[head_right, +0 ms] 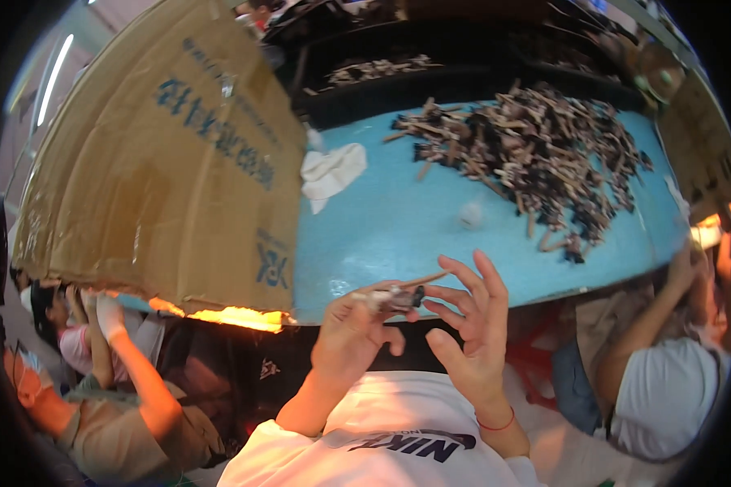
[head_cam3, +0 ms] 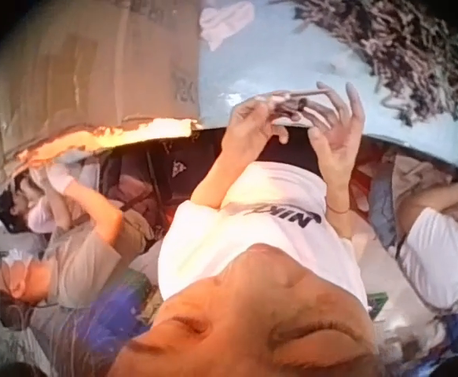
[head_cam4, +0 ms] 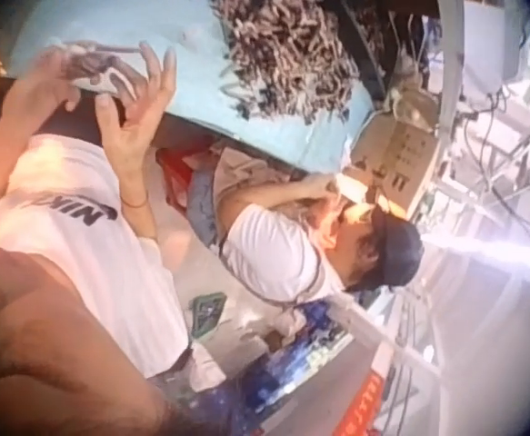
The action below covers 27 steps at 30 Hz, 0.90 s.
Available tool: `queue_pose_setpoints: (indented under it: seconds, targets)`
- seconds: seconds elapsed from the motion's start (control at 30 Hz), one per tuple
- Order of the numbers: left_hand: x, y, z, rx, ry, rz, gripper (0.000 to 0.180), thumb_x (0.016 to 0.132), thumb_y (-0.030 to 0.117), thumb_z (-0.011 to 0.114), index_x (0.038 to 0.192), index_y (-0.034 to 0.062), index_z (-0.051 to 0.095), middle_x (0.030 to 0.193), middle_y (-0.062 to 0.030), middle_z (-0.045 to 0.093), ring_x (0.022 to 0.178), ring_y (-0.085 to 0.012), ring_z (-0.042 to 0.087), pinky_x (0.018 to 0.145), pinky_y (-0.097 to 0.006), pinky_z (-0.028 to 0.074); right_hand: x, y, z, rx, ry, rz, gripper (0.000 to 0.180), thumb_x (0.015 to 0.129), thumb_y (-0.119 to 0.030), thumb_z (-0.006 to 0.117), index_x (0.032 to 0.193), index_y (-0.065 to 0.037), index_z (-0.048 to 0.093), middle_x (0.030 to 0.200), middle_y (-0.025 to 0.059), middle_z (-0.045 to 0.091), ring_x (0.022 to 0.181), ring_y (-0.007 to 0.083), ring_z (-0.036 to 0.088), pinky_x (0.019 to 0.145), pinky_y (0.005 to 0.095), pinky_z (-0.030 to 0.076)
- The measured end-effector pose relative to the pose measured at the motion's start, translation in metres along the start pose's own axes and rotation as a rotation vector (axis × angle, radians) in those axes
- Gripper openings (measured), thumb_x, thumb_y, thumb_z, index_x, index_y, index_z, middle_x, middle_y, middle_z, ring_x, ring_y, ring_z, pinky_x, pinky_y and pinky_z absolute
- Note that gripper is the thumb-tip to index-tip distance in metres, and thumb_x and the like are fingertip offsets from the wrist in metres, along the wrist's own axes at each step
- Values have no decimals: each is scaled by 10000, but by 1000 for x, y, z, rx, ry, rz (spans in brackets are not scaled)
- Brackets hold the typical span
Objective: The person assembles figurine parts by retrieving small components from a heated cardboard box, applying glue with a squeeze bottle, and attaching the pieces together by hand.
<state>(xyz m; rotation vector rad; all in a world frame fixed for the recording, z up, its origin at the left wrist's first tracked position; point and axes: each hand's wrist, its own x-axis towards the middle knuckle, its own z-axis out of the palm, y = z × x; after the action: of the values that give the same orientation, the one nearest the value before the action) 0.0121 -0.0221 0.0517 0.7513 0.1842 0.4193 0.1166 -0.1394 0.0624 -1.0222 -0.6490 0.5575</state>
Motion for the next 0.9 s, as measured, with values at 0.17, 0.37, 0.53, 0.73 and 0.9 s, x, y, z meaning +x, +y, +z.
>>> queue_pose_setpoints:
  seconds: [0.17,0.37,0.53,0.73,0.9]
  targets:
    - [2,-10,-5,-394,-143,-185,503,934,336,451,1270,-36,410,1200,-178,528,988,-253,551,578,-298,495,-8,-5,-13,-47,21,0,763,742,104,538,1386,-60,164,1295,202,381,1084,258,525,909,371,460]
    - [-1,-12,-3,-677,-171,-315,526,947,406,369,1268,-9,413,1222,-219,490,970,-287,538,571,-321,488,-13,-3,-16,-66,-36,63,743,758,113,519,1386,-53,158,1277,208,400,1061,259,540,890,360,475]
    - [-1,-14,-8,-499,-230,-241,524,935,399,406,1239,-26,443,1134,-225,530,917,-303,554,562,-343,502,-13,1,-18,-108,-48,76,662,794,108,517,1367,-34,217,1234,202,447,1037,240,556,868,332,488]
    - [4,-9,-12,-240,-241,-114,504,916,374,471,1148,-70,514,1070,-245,553,833,-300,590,540,-337,512,-13,6,-19,-177,-42,97,592,807,91,531,1338,-16,291,1193,195,490,981,218,584,836,317,499]
    - [5,-6,-12,-60,-214,-21,512,921,402,449,1118,-63,529,1046,-233,571,790,-295,616,536,-328,519,-15,10,-23,-210,-56,125,563,807,83,532,1322,-8,322,1185,192,501,975,212,586,832,314,497]
